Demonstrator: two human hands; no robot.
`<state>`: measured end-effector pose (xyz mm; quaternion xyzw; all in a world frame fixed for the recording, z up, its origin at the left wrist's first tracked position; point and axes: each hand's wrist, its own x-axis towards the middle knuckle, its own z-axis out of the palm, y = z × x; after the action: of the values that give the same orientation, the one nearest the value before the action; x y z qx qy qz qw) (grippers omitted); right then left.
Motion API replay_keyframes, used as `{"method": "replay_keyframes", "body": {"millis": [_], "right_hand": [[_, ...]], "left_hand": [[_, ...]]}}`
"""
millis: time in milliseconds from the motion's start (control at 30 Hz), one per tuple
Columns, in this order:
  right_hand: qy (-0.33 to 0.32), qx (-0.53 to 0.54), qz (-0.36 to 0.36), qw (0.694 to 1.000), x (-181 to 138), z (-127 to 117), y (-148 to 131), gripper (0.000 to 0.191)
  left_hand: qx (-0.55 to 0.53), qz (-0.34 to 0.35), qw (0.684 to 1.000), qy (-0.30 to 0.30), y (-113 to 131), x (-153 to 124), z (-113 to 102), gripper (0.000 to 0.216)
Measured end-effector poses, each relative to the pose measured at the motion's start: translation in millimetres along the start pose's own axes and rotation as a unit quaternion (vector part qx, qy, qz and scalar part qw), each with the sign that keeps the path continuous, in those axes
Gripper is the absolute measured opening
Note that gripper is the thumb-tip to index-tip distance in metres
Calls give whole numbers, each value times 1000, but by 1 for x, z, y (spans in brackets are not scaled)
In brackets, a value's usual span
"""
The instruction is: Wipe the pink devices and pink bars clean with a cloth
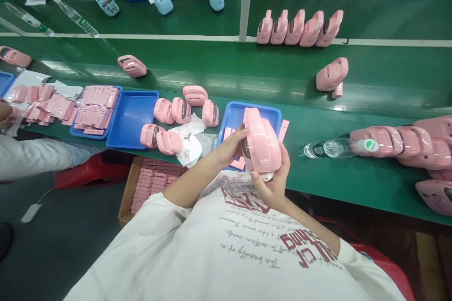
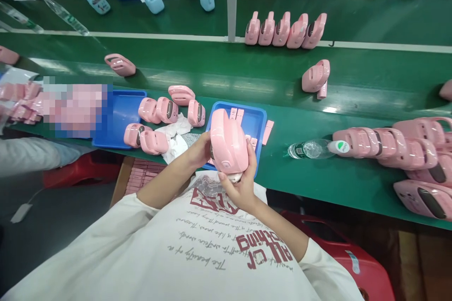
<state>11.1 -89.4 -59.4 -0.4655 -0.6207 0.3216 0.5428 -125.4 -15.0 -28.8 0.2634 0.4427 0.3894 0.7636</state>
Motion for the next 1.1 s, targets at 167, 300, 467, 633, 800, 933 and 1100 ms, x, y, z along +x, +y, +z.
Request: {"method": "replay_keyframes", "body": {"millis": [167,300,467,633,800,933,1100], "right_hand": [[-22,-22,-44,999,0,-3,-2,90],[-29,-18,-36,999,-1,-3,-3,90],[-30,-9,7,999,-4,-2,-2,86],[-20,-44,-21,999,16,-20,-3,52],[-20,-104,-110,988,47,-36,-16,22],[-63,-79,-83,991,62,-39,-24,14],[-139,-9,-23,990,68,-41,-26,9]], "left_hand": [[18,-10,1000,-24,12,-8,7,49],[19,-16,999,-27,16,-11,12,52],[7,-6,999,-31,13,-8,8,48],[16,-13,1000,-11,8,-1,-3,45],[101,-60,993,-8,-4,4,-9,50],[102,-86,990,-38,-9,3,-5,55],[118,-98,988,-26,-5,1,-6,58]]}}
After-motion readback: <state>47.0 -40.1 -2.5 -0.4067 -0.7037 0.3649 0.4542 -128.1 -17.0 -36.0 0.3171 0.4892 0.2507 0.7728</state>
